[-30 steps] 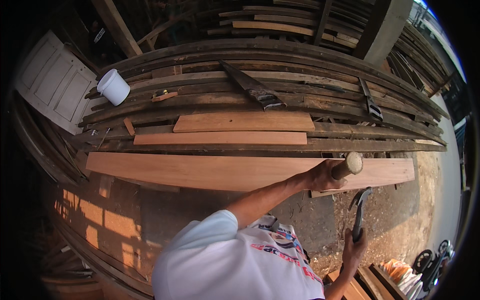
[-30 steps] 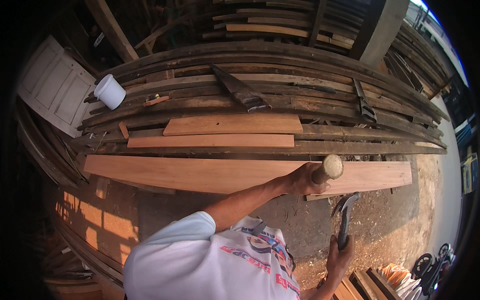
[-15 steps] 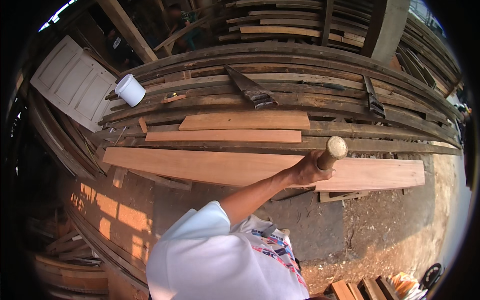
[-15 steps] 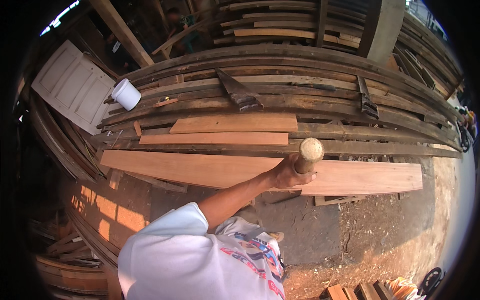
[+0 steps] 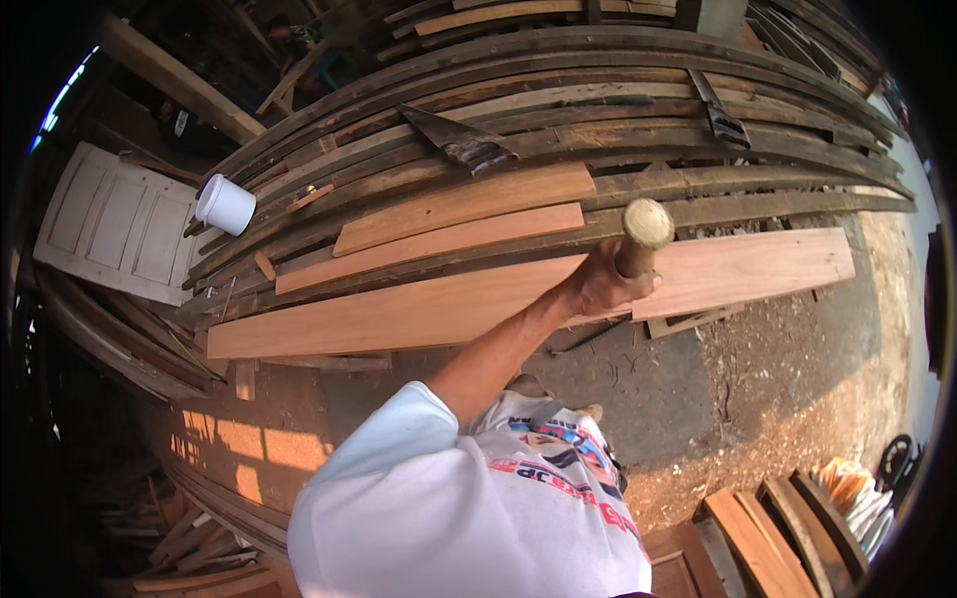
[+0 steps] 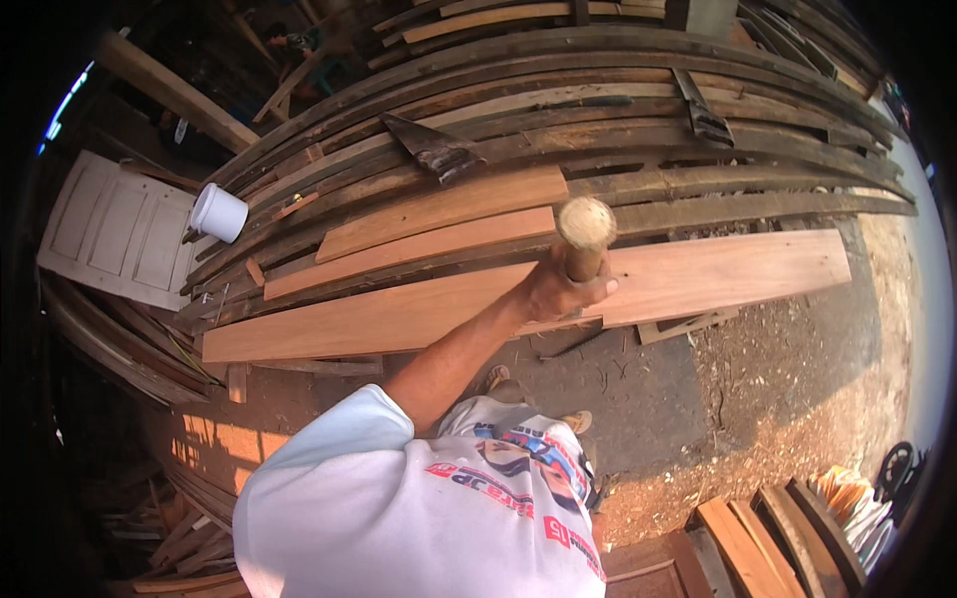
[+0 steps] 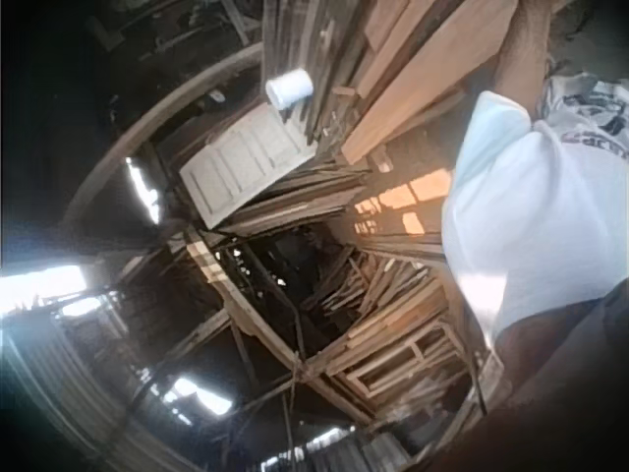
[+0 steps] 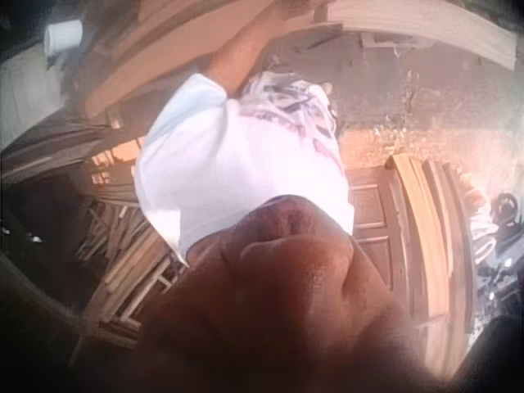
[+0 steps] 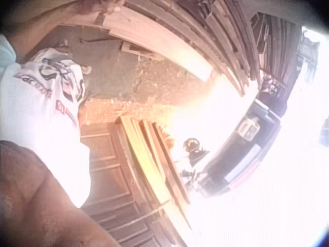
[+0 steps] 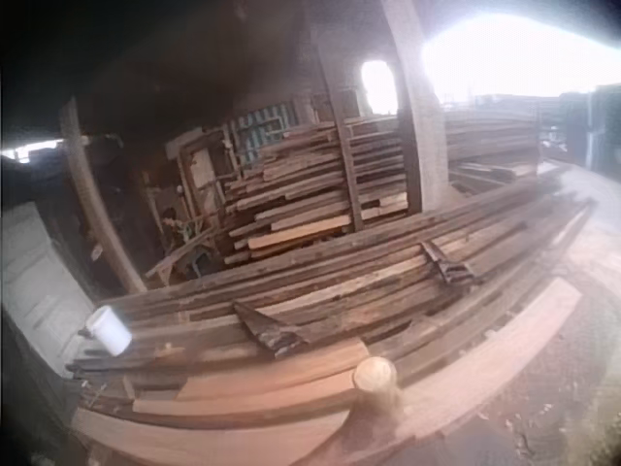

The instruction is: The person uses a hammer and a wooden mallet to repeatedly strike a long wooden plank resting on a stack of planks. The person adjusts the plank's position and continues hammering along its length.

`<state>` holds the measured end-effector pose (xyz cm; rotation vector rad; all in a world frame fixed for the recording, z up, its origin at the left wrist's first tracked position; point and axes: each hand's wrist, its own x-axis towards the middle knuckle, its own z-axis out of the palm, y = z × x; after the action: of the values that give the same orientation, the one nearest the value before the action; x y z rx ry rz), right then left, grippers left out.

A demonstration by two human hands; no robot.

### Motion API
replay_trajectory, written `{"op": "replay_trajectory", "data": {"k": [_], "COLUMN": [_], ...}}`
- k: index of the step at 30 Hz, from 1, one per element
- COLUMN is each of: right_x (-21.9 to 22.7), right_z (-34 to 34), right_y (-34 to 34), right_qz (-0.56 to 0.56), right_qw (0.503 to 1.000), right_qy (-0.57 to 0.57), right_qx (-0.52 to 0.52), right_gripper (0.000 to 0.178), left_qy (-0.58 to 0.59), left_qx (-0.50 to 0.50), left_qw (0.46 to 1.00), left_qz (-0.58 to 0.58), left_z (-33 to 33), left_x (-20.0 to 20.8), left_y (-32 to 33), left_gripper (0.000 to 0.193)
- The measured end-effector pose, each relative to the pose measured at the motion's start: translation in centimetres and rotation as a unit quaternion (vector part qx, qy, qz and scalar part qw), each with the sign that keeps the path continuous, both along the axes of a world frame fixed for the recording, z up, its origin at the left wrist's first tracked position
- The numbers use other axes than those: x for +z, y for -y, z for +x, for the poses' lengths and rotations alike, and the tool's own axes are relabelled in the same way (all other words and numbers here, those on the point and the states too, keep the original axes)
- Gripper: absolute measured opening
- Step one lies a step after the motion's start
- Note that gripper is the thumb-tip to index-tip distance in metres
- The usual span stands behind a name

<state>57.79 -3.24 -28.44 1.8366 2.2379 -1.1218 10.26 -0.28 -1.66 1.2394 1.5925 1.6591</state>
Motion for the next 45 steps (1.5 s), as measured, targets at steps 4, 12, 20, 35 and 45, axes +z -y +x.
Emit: {"op": "replay_trajectory", "data": {"k": [4,12,20,35,45], "right_x": [1.3,0.1,-1.1,-4.5,23.1], "right_z": [0.4,0.3,0.5,1.3,-15.1], "right_y": [2.2,5.6,7.1,8.2,-1.3], "right_qz": [-0.029,-0.065,-0.078,-0.074,0.083], "right_qw": [0.999,0.993,0.990,0.988,0.970], "right_qy": [0.028,0.051,0.064,0.050,-0.215], "right_qx": [-0.029,-0.088,-0.102,-0.124,-0.077], "right_gripper": [0.031,0.032,0.032,0.033,0.037], "left_qy": [0.282,0.164,0.159,0.172,0.039], "left_qx": [0.040,-0.011,-0.037,0.009,0.000], "left_qw": [0.941,0.975,0.979,0.983,0.998], "left_qz": [0.181,0.152,0.121,0.066,0.041], "left_z": [-1.6,-1.4,-1.7,-1.4,-1.6], "left_x": [-1.5,0.4,-0.4,0.1,-0.5], "left_y": [3.8,4.2,4.4,2.9,3.1], "left_gripper": [0.018,0.019,0.021,0.018,0.021]}}
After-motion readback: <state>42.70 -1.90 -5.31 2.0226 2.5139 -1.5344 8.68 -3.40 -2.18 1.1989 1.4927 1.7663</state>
